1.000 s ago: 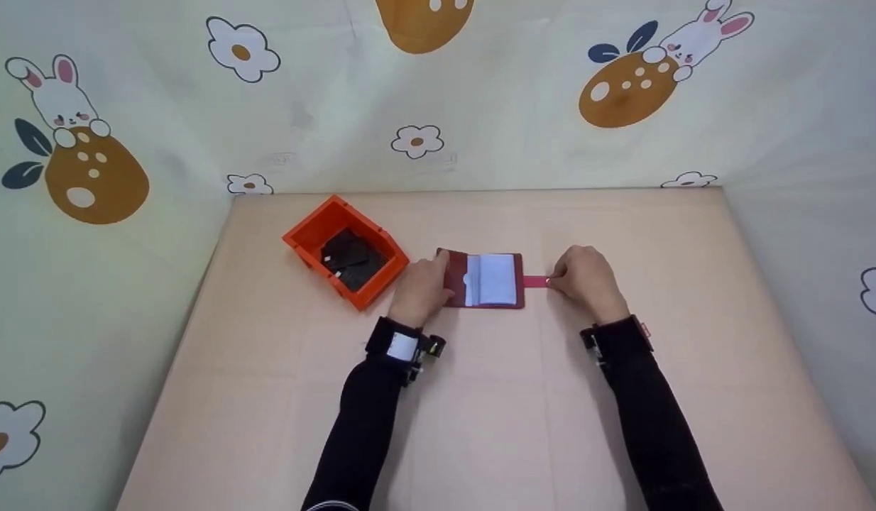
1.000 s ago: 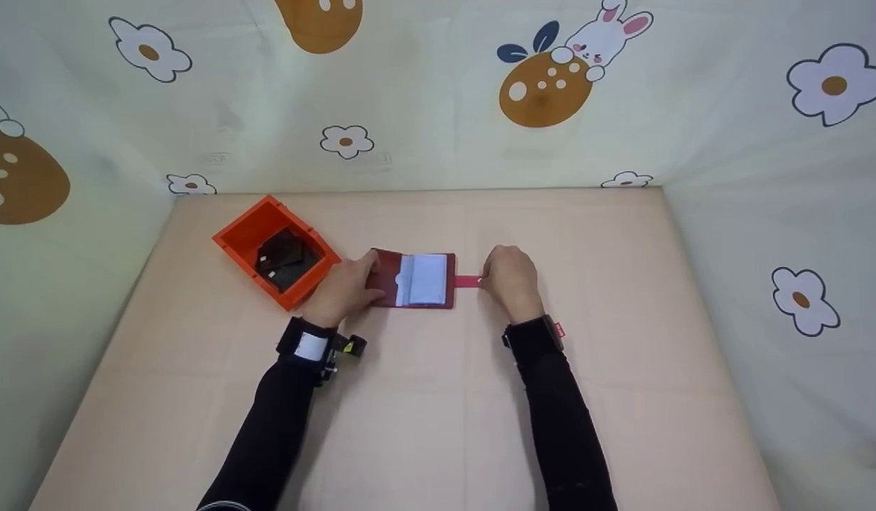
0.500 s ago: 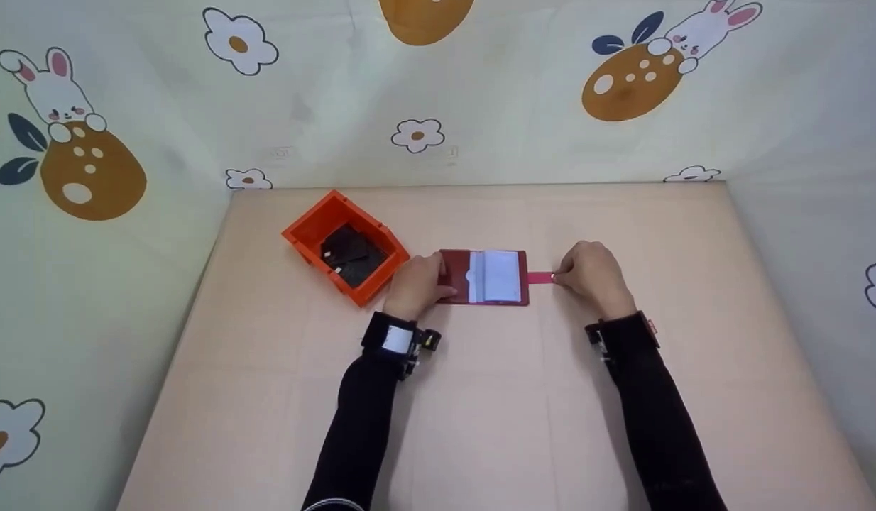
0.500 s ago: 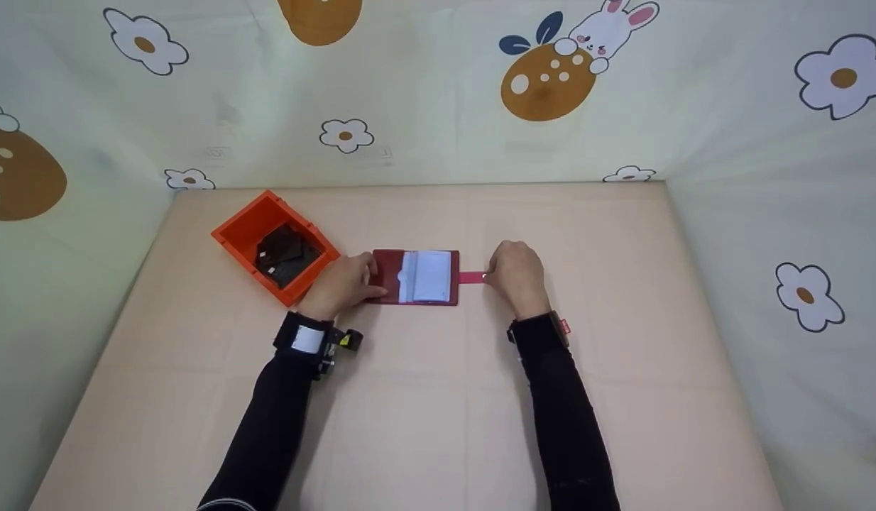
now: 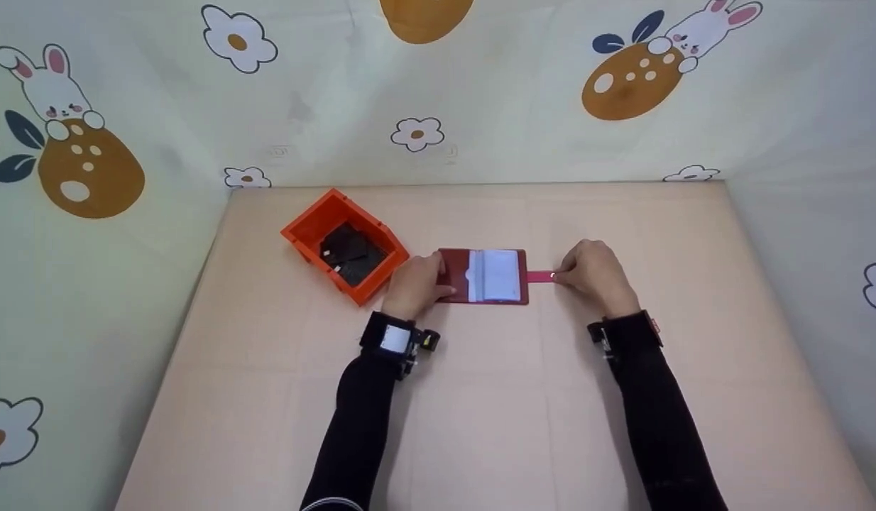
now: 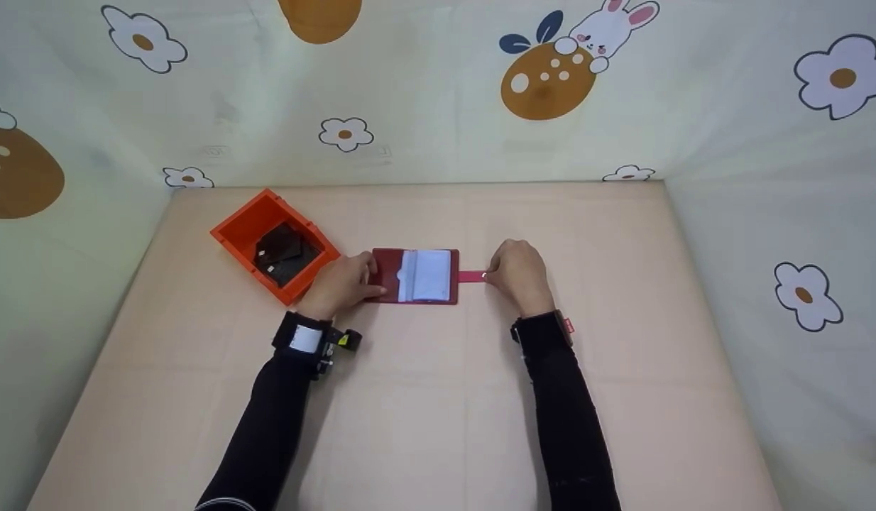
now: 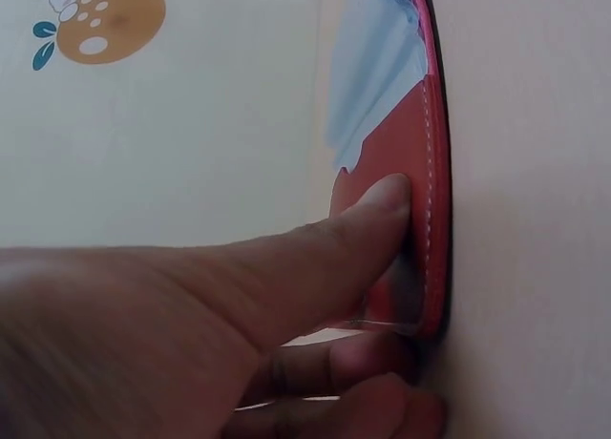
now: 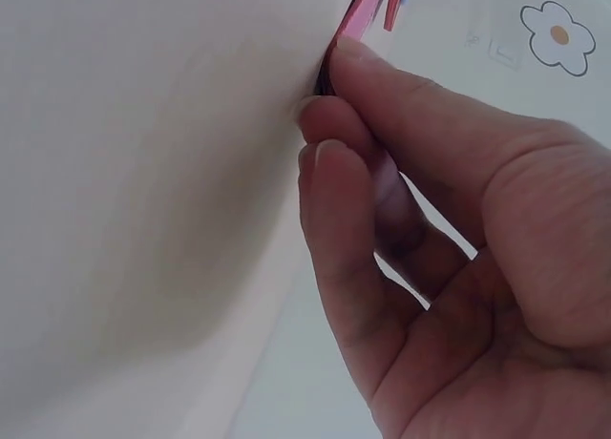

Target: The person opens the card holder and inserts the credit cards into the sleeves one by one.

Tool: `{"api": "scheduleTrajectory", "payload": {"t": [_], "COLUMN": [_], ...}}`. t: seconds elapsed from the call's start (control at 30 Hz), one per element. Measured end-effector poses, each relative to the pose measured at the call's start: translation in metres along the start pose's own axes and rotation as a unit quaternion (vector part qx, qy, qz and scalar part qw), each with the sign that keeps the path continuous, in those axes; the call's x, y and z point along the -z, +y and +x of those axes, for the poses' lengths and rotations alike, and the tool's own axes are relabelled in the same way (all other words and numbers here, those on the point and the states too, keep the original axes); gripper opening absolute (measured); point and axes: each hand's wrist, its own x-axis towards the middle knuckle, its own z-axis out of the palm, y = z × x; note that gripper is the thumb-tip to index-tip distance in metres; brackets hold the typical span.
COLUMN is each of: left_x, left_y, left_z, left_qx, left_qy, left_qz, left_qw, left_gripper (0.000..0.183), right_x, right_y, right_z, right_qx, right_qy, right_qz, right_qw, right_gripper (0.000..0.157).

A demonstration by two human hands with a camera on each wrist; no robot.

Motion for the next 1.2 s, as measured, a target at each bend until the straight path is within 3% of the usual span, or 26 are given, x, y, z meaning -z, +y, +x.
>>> {"api": "scheduleTrajectory", "payload": {"t": [0.27, 0.43, 0.53, 0.6, 0.67, 0.73, 0.8, 0.93, 1.07, 1.2], "left_x": [0.004, 0.022, 0.043, 0.057, 0.067, 0.071, 0.071, 0.063, 0.057, 0.057], "left_y": [0.004, 0.006, -0.001, -0.012, -0.027, -0.042, -0.055, -0.072, -0.08, -0.082], "left_z": [0.001, -0.003, -0.006, -0.006, -0.005, -0.004, -0.004, -0.004, -0.005, -0.006], "left_qx": [-0.01, -0.02, -0.045, -0.05, -0.032, 0.008, 0.055, 0.114, 0.137, 0.146], "left_qy": [-0.003, 0.015, 0.096, 0.187, 0.271, 0.313, 0.304, 0.202, 0.128, 0.103], "left_qz": [0.008, -0.009, -0.039, -0.058, -0.056, -0.034, 0.007, 0.09, 0.138, 0.17], "left_qw": [0.9999, 0.9996, 0.9936, 0.9794, 0.9606, 0.9491, 0.9511, 0.9685, 0.9726, 0.9691], "left_gripper": [0.041, 0.038, 0.031, 0.027, 0.025, 0.025, 0.028, 0.047, 0.06, 0.059], "right_x": [0.006, 0.011, 0.013, 0.015, 0.015, 0.016, 0.016, 0.016, 0.012, 0.011], "right_y": [0.011, 0.015, 0.017, 0.017, 0.018, 0.02, 0.021, 0.022, 0.021, 0.019], "right_z": [0.004, 0.005, 0.005, 0.005, 0.004, 0.005, 0.005, 0.004, 0.005, 0.006], "right_qx": [0.01, -0.002, -0.009, -0.009, -0.006, -0.007, -0.005, 0.004, 0.017, 0.023], "right_qy": [-0.018, -0.051, -0.059, -0.061, -0.065, -0.068, -0.071, -0.073, -0.079, -0.084], "right_qz": [0.036, 0.056, 0.069, 0.073, 0.075, 0.073, 0.075, 0.079, 0.078, 0.08], "right_qw": [0.999, 0.997, 0.996, 0.995, 0.995, 0.995, 0.995, 0.994, 0.994, 0.993], "right_gripper": [0.008, 0.015, 0.02, 0.024, 0.029, 0.035, 0.039, 0.045, 0.056, 0.064]}}
